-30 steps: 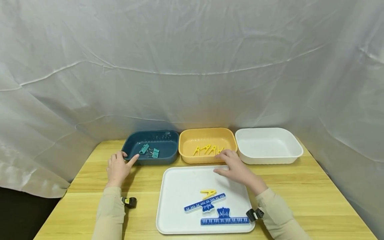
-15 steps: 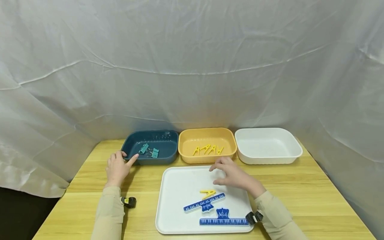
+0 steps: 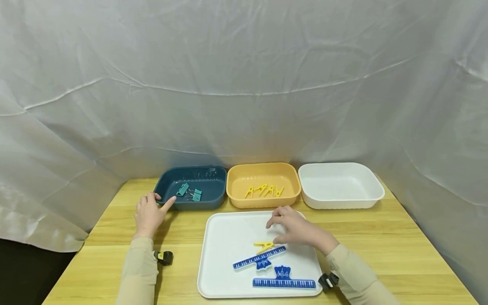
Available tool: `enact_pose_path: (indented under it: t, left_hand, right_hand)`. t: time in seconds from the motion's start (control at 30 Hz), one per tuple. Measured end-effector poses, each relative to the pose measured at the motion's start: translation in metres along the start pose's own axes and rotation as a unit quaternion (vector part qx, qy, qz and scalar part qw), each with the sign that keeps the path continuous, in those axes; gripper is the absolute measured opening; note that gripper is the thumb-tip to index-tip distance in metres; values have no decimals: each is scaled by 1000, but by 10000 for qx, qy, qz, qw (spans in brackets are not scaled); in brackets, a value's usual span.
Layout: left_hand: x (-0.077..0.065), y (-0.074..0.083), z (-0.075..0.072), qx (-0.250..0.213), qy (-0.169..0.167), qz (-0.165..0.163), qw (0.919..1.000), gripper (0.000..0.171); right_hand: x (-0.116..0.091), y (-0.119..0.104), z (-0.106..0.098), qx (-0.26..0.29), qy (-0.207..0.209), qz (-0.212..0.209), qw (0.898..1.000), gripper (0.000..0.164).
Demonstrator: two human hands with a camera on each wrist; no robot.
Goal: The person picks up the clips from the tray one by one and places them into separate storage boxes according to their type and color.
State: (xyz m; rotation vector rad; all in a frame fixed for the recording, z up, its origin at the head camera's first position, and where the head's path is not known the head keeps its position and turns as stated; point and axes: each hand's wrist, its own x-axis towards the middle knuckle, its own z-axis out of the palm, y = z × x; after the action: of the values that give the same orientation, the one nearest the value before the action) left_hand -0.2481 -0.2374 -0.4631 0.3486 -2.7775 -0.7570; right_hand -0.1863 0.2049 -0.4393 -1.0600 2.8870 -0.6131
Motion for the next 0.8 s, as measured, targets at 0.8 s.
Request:
enact_pose_path:
  t: [0.8]
  left_hand:
    - [0, 1, -1, -81, -31, 6, 10000, 65]
  right_hand:
    - [2, -6, 7, -294, -554, -372, 9973, 22]
